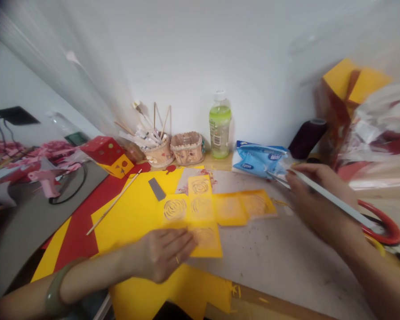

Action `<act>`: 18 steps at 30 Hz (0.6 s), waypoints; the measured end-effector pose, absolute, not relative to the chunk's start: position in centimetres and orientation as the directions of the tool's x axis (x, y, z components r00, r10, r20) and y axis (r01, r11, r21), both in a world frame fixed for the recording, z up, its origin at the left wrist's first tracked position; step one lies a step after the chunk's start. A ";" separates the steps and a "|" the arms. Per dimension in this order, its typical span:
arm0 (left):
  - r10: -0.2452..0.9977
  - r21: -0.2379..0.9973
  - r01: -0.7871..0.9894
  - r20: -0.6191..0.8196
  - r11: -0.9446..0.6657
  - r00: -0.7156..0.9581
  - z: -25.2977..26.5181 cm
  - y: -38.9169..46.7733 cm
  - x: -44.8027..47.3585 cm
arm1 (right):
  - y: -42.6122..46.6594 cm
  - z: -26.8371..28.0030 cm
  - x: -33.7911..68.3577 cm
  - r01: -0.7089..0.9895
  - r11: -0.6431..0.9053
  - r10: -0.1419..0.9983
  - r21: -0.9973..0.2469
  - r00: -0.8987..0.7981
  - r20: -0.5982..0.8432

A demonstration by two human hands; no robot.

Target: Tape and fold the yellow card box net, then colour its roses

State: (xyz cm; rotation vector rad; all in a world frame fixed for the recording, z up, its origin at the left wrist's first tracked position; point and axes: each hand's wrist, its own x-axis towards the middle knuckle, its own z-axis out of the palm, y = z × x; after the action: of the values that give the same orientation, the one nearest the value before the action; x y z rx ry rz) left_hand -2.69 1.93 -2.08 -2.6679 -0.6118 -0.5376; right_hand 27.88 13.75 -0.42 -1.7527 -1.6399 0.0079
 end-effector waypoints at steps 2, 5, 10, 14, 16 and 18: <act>0.347 -0.193 0.462 0.434 -0.865 0.831 -2.3 1.1 -1.1 | 13.5 0.4 27.7 0.868 0.077 0.868 -0.491 0.184 0.462; 0.365 -0.120 0.448 0.417 -0.886 0.833 -2.7 0.3 0.9 | 12.9 1.5 27.2 0.842 0.091 0.872 -0.532 0.190 0.450; 0.545 0.181 0.522 0.428 -0.833 0.721 -2.9 1.0 1.8 | 11.2 2.6 25.9 0.799 0.105 0.870 -0.592 0.214 0.444; 0.874 0.702 0.549 0.232 -0.454 0.427 -2.5 3.8 1.4 | 10.3 2.8 25.2 0.751 0.149 0.893 -0.643 0.176 0.413; 0.952 0.838 0.508 0.043 -0.200 0.304 -2.6 5.2 1.3 | 10.0 2.7 24.8 0.696 0.160 0.916 -0.700 0.160 0.368; 0.963 0.883 0.465 -0.067 -0.064 0.259 -3.0 6.3 1.3 | 9.6 2.6 24.3 0.632 0.166 0.943 -0.757 0.123 0.310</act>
State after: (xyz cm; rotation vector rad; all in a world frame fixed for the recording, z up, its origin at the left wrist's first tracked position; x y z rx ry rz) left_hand 1.33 6.32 -3.00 -2.9765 -2.3780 -1.2975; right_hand 24.35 9.63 2.60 -1.5492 -1.5929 0.4608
